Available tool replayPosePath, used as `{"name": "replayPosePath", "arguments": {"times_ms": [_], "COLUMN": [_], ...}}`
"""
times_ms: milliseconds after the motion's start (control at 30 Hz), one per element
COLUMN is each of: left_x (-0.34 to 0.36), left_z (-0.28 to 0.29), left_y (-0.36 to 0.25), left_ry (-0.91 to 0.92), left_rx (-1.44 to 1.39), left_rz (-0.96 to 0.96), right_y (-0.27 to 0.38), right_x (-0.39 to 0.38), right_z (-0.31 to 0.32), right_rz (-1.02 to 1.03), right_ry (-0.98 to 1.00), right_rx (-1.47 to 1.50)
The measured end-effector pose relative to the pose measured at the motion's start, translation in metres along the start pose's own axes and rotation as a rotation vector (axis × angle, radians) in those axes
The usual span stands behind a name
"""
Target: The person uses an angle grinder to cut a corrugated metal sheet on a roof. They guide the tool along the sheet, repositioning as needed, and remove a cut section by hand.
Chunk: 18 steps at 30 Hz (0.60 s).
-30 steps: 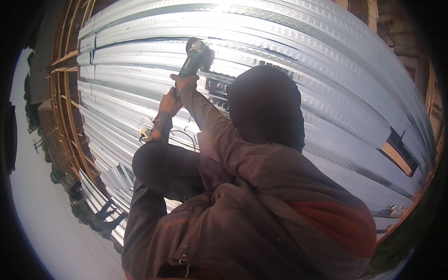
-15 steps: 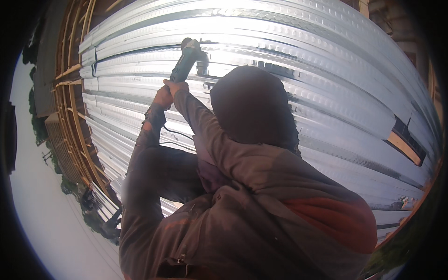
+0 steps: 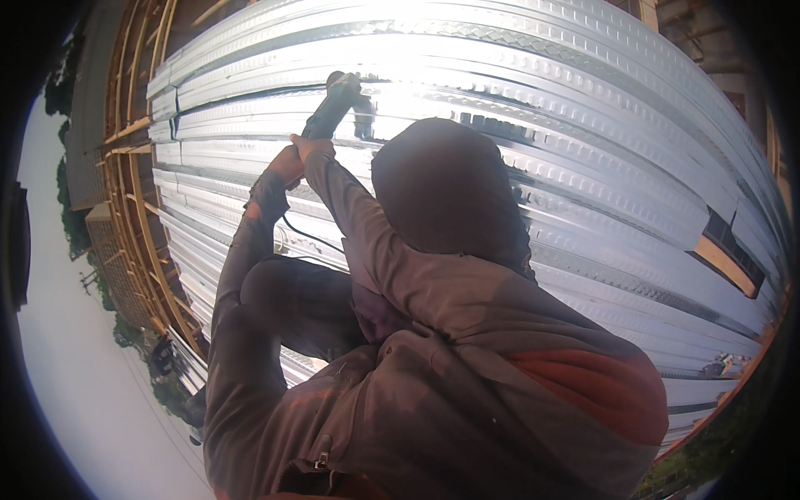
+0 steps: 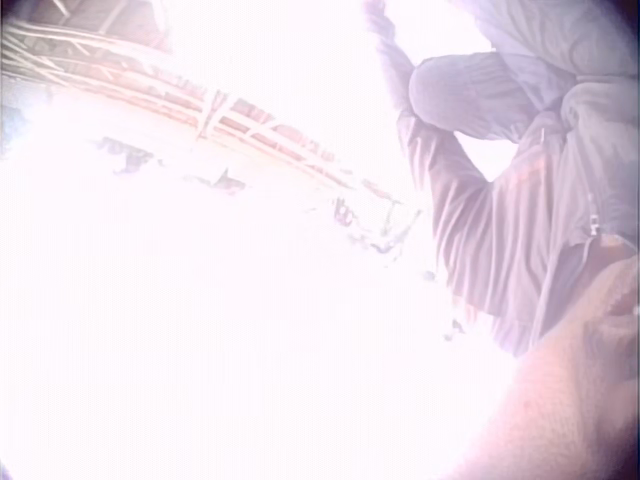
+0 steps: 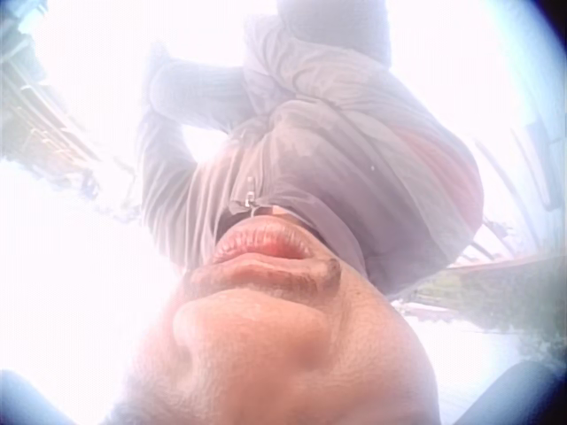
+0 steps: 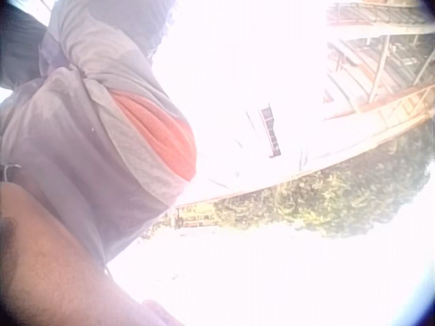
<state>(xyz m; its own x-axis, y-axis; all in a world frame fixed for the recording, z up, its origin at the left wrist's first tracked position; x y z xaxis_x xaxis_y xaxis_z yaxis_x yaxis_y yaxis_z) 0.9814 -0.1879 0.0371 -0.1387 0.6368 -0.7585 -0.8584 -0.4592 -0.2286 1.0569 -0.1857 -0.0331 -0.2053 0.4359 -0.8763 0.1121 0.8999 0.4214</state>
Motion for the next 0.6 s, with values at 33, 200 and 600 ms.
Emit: {"name": "replayPosePath", "arguments": {"times_ms": [33,200,600], "left_x": [-0.001,-0.012,0.002], "left_z": [0.001,0.011,0.032], "left_y": [-0.003,-0.020,-0.005], "left_ry": [0.030,0.079,0.198], "left_rx": [-0.058,-0.052,0.035], "left_rz": [0.020,0.054,0.157], "right_y": [0.000,0.004,0.013], "right_x": [0.002,0.007,0.019], "right_z": [-0.001,-0.005,-0.017], "right_rz": [-0.019,-0.002,0.014], "right_ry": [0.024,0.045,0.129], "right_rx": [0.001,0.009,0.083]}}
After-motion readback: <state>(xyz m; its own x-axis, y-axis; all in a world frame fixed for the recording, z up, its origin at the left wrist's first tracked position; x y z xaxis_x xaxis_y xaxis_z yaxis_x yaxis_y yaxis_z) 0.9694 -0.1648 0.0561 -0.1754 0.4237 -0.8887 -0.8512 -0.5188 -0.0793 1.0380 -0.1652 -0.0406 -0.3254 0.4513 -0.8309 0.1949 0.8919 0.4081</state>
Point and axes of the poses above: each hand's wrist, its own x-axis towards the middle knuckle, its own z-axis out of the back of the hand, y = z × x, the point moved 5 cm from there along x, towards the middle knuckle, and after that the axes turned 2 degrees about x, right-handed, at the moved point
